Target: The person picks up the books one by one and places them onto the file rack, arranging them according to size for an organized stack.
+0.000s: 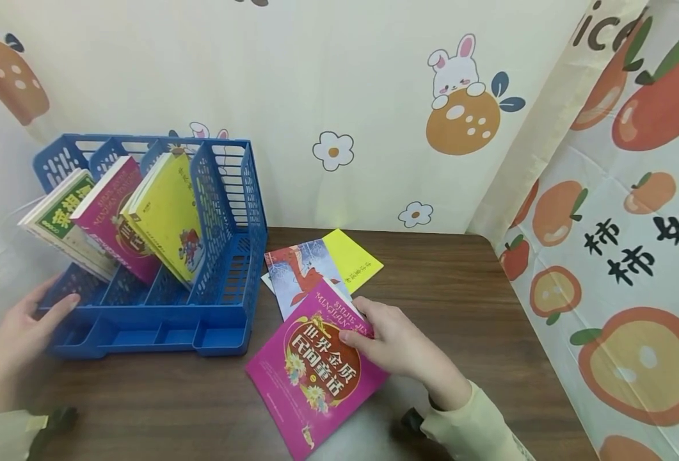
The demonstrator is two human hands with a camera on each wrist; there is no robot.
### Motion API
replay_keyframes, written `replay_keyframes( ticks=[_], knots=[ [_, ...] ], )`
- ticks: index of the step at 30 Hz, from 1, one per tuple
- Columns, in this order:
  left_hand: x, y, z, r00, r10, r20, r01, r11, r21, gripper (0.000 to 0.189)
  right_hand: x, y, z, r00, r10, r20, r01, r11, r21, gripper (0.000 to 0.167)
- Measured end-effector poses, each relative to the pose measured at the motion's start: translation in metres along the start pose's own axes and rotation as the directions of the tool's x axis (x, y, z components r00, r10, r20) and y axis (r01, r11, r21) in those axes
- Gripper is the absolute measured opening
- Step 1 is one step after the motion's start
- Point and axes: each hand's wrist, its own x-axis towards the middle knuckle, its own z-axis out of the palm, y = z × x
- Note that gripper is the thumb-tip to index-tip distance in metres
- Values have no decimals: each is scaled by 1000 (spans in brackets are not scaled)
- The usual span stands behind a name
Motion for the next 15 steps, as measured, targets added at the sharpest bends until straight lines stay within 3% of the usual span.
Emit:
replay_keyframes(
  ticks=[7,15],
  knots=[
    [0,-1,1,1000,3,-3,-3,1000,-11,85,-4,-11,-1,999,-41,34,42,998,-38,36],
    [-2,1,1,1000,6,-6,-6,1000,-18,83,-7,-30,-16,997,-61,-47,64,996,65,36]
  ],
)
